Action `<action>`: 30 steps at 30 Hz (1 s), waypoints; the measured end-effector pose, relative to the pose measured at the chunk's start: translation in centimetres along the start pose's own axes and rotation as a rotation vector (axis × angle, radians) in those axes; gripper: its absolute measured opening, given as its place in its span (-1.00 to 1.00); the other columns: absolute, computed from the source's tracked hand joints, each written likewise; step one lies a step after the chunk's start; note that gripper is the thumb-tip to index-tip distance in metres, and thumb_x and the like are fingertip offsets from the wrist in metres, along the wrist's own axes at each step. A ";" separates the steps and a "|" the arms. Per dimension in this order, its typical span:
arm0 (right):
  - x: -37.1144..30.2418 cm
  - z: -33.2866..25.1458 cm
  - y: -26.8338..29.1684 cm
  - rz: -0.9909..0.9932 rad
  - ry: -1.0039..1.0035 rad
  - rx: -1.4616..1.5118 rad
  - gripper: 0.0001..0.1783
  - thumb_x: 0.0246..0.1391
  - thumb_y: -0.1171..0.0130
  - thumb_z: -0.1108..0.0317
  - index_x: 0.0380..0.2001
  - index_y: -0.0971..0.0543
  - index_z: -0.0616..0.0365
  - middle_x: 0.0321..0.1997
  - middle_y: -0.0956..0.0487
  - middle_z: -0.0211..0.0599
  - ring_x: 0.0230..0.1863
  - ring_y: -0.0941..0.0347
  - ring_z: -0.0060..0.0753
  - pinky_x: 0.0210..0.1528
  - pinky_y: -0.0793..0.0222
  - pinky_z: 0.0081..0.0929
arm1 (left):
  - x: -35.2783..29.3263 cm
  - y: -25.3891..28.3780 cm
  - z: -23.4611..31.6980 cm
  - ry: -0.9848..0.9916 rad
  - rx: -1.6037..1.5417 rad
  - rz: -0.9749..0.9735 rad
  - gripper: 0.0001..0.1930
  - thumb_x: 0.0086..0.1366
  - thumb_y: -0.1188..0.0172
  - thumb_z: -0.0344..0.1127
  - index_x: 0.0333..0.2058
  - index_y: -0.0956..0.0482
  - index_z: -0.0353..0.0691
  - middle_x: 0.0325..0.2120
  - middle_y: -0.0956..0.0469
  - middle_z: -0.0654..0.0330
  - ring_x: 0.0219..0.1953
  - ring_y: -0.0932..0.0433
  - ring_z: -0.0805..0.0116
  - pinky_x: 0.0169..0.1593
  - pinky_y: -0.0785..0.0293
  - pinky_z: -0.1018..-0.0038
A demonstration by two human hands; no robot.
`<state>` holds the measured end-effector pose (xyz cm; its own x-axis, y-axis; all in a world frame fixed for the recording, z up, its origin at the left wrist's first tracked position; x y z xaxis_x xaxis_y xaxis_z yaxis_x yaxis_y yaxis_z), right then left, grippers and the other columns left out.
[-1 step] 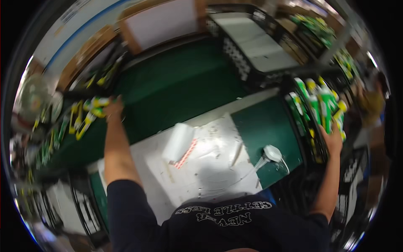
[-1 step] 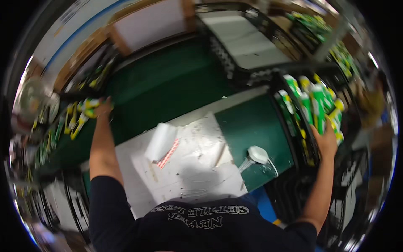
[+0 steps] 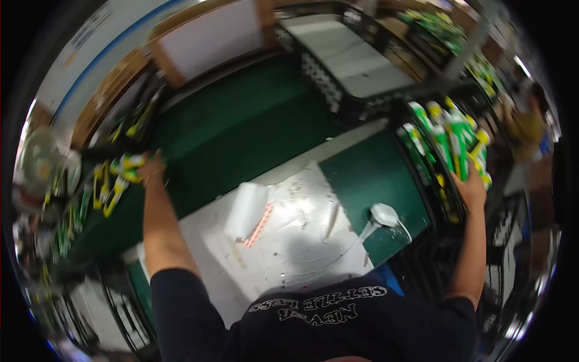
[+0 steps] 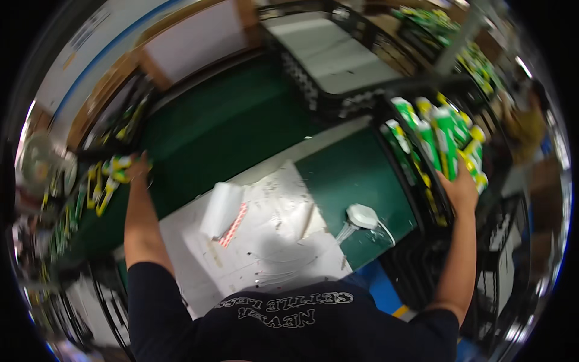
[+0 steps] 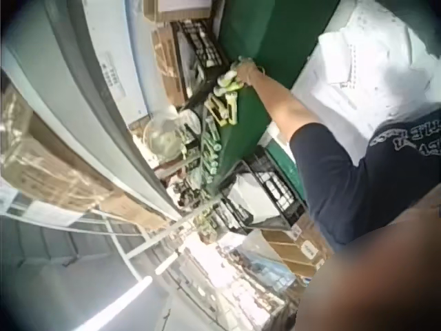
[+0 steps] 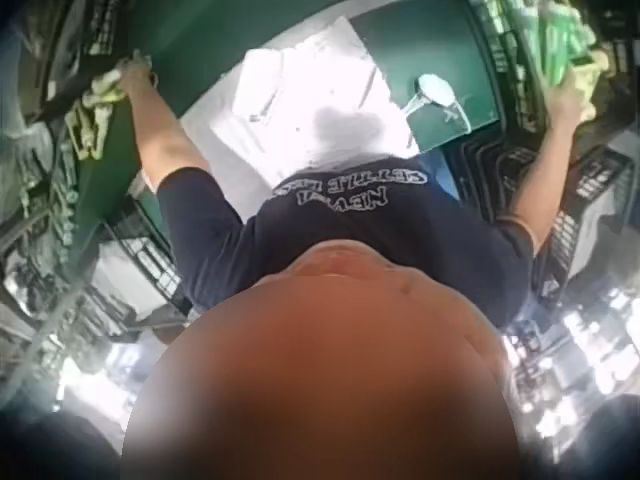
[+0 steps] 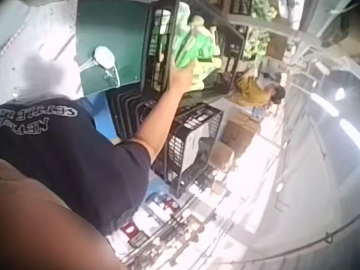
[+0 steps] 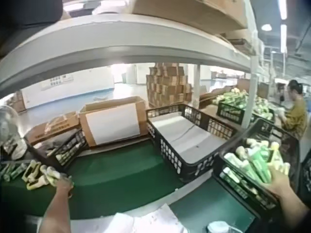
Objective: Assembling and inspecting plastic flashlights on a production line.
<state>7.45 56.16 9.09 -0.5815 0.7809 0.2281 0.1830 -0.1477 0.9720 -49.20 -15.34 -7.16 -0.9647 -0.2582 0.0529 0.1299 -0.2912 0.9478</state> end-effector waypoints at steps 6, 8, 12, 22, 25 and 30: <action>0.9 2.0 -1.0 -0.110 -0.107 -0.008 0.05 -0.33 -0.27 -0.16 0.23 -0.06 -0.07 -0.16 -0.51 0.08 -0.16 -0.47 0.04 -0.16 -0.37 -0.17 | -6.1 1.0 2.5 0.389 -1.029 0.127 -0.32 -0.04 -0.23 -0.44 0.09 -0.18 0.03 0.02 -0.25 -0.03 -0.11 -0.41 0.02 -0.13 -0.43 0.12; 2.1 0.9 -0.5 -0.094 -0.058 0.016 0.00 -0.30 -0.28 -0.05 0.22 -0.06 -0.09 -0.20 -0.52 0.08 -0.19 -0.47 0.05 -0.16 -0.37 -0.18 | -8.6 1.4 2.0 0.423 -1.511 -0.068 -0.32 0.04 -0.15 -0.51 0.12 -0.12 0.13 0.02 -0.25 0.03 -0.04 -0.37 0.05 -0.14 -0.42 0.03; 6.0 1.2 -1.3 0.033 0.038 -0.038 0.00 -0.32 -0.30 -0.04 0.21 -0.09 -0.02 -0.17 -0.53 -0.01 -0.18 -0.49 -0.03 -0.18 -0.39 -0.21 | -14.2 2.8 3.3 0.269 -1.837 -0.561 -0.55 0.10 -0.13 -0.47 0.00 -0.30 -0.06 -0.10 -0.38 0.16 0.00 -0.38 0.15 0.00 -0.36 0.19; 11.8 5.5 -1.6 -0.052 -0.293 -0.165 -0.29 -0.26 -0.32 0.03 -0.03 -0.32 0.07 -0.10 -0.53 -0.19 -0.09 -0.48 -0.21 -0.12 -0.40 -0.25 | -34.2 6.5 10.6 0.250 -1.948 -0.997 -0.51 0.21 0.06 0.14 -0.07 -0.43 -0.11 -0.27 -0.46 0.20 -0.27 -0.48 0.36 -0.30 -0.48 0.41; 12.8 4.4 -1.5 -0.043 -0.154 -0.290 -0.38 -0.30 -0.34 0.11 -0.12 -0.40 0.08 -0.15 -0.54 -0.18 -0.11 -0.48 -0.19 -0.12 -0.40 -0.25 | -37.9 5.3 10.9 0.304 -1.855 -0.934 -0.52 0.23 0.06 0.10 -0.09 -0.39 -0.17 -0.34 -0.49 0.23 -0.36 -0.50 0.41 -0.33 -0.48 0.42; 9.2 -0.4 3.8 0.129 0.105 -0.025 -0.30 -0.17 -0.15 -0.14 -0.01 -0.39 0.08 -0.13 -0.52 -0.03 -0.13 -0.46 -0.02 -0.13 -0.37 -0.20 | -42.0 2.6 13.9 0.315 -1.814 -1.086 -0.57 0.23 0.04 0.09 -0.16 -0.37 -0.16 -0.45 -0.44 0.19 -0.53 -0.42 0.41 -0.51 -0.42 0.48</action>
<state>2.52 62.55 14.94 -0.6339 0.6872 0.3548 0.2428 -0.2588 0.9349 -11.52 7.55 -2.50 -0.7541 0.5293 -0.3888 -0.1032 -0.6802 -0.7258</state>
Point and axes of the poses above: each hand's wrist, its own x-axis towards the middle knuckle, its own y-axis out of the back of the hand, z = x × y, the point moved 9 cm from there along x, towards the middle knuckle
